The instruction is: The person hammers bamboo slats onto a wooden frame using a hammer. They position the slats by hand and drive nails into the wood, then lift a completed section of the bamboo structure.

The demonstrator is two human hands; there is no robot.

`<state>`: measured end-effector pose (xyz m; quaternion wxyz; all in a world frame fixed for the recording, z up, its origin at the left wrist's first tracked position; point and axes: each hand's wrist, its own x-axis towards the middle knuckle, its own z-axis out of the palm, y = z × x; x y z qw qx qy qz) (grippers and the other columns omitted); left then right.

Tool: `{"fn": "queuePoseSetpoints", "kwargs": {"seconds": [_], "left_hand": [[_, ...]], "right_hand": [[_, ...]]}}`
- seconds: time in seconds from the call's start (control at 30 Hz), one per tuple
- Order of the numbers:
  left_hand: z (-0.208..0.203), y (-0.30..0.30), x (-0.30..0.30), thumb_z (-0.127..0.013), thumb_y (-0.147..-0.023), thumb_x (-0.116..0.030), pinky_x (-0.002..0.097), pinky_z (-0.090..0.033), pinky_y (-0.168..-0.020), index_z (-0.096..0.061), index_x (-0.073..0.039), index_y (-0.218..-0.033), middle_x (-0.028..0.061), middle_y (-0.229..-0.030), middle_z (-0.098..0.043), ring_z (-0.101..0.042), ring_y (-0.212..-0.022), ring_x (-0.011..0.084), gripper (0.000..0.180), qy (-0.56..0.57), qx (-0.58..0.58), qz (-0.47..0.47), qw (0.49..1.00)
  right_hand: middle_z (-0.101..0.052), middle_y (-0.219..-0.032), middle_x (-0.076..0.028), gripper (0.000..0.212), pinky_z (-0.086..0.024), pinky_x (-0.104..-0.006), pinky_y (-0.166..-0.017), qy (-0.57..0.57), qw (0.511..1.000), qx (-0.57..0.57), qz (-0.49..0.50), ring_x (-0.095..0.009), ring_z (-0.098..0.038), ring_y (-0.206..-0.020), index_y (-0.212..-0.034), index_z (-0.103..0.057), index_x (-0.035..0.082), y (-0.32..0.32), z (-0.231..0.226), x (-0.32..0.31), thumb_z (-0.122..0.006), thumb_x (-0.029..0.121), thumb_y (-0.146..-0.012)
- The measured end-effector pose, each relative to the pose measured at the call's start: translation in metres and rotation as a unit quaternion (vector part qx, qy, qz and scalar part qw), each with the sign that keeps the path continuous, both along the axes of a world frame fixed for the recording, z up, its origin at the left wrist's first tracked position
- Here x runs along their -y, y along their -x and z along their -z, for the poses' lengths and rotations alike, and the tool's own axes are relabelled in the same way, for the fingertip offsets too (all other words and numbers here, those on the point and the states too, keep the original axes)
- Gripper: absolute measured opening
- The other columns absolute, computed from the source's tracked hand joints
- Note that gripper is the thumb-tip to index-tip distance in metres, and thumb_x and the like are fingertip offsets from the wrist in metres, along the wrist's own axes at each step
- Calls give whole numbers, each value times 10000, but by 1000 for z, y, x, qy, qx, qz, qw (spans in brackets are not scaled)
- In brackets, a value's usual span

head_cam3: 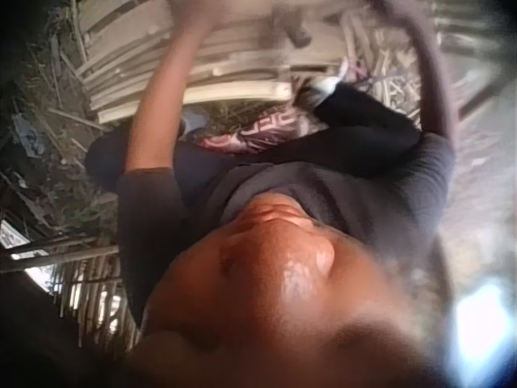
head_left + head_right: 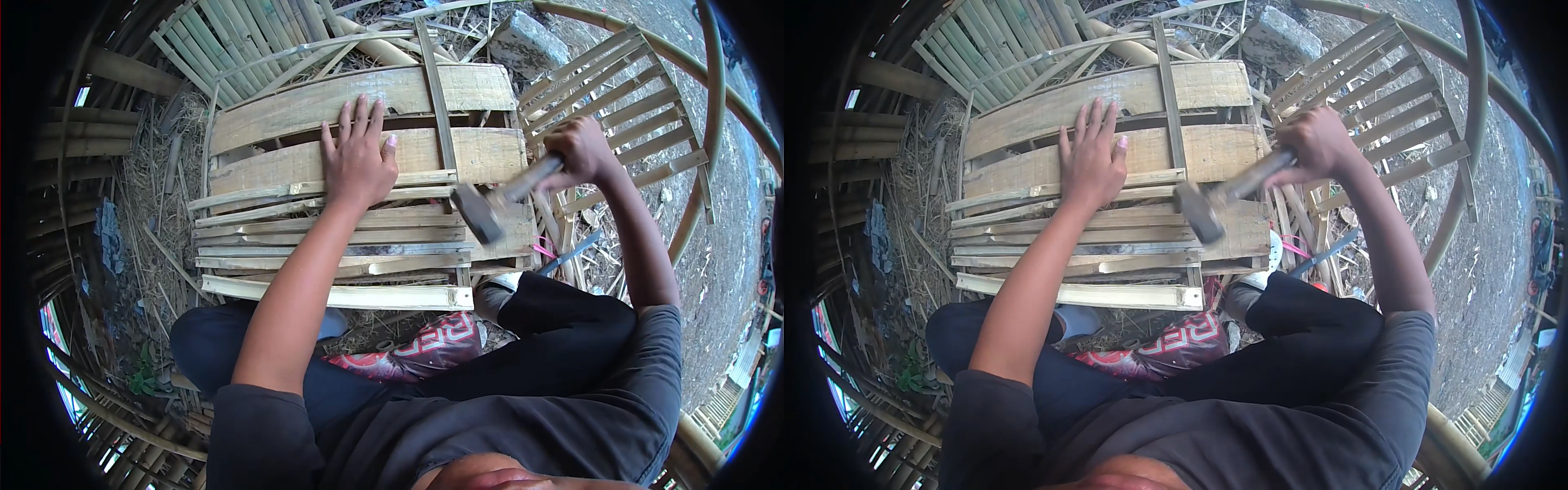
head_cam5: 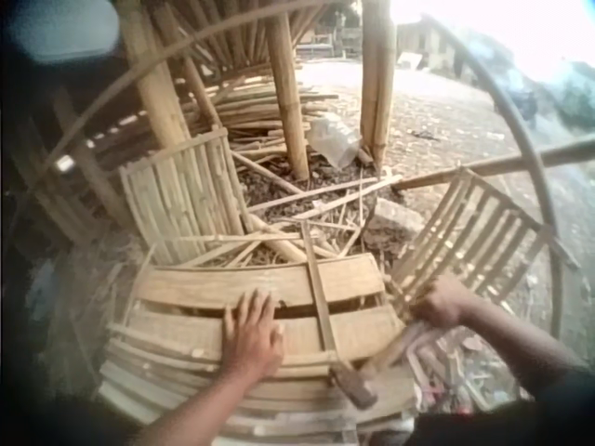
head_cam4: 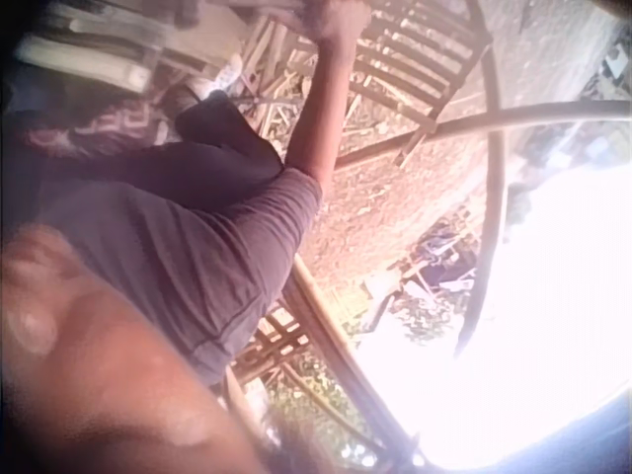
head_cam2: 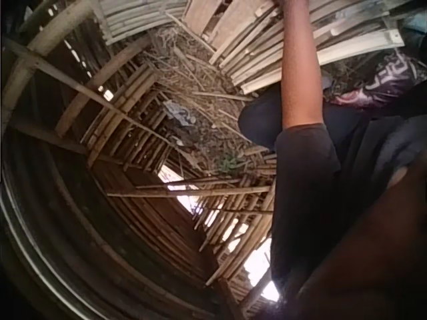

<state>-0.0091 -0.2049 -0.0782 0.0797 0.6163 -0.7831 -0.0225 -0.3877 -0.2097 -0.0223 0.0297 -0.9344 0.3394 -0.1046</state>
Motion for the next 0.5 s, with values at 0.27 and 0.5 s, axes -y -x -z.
{"fn": "queuePoseSetpoints", "kwargs": {"seconds": [0.27,0.5], "left_hand": [[2,-3,-1,-478,-1024,-348,585,-103,-1255,-334,-152,-1605,89,-1685,-276,-208,-1565,288,630,10,-6,-9,1000],[-1,0,-1,-497,-1006,-369,581,-80,-1262,-366,-168,-1592,72,-1683,-286,-208,-1568,262,633,-3,-36,-22,999]], "right_hand": [[-492,-442,-13,722,-408,-357,-427,7,985,25,172,-186,-505,-382,-555,-629,131,-15,-32,-30,-671,814,-783],[-606,-649,-22,659,-390,-276,-477,-314,828,312,345,-92,-538,-560,-893,-715,5,-66,-96,-71,-541,630,-1005]]}}
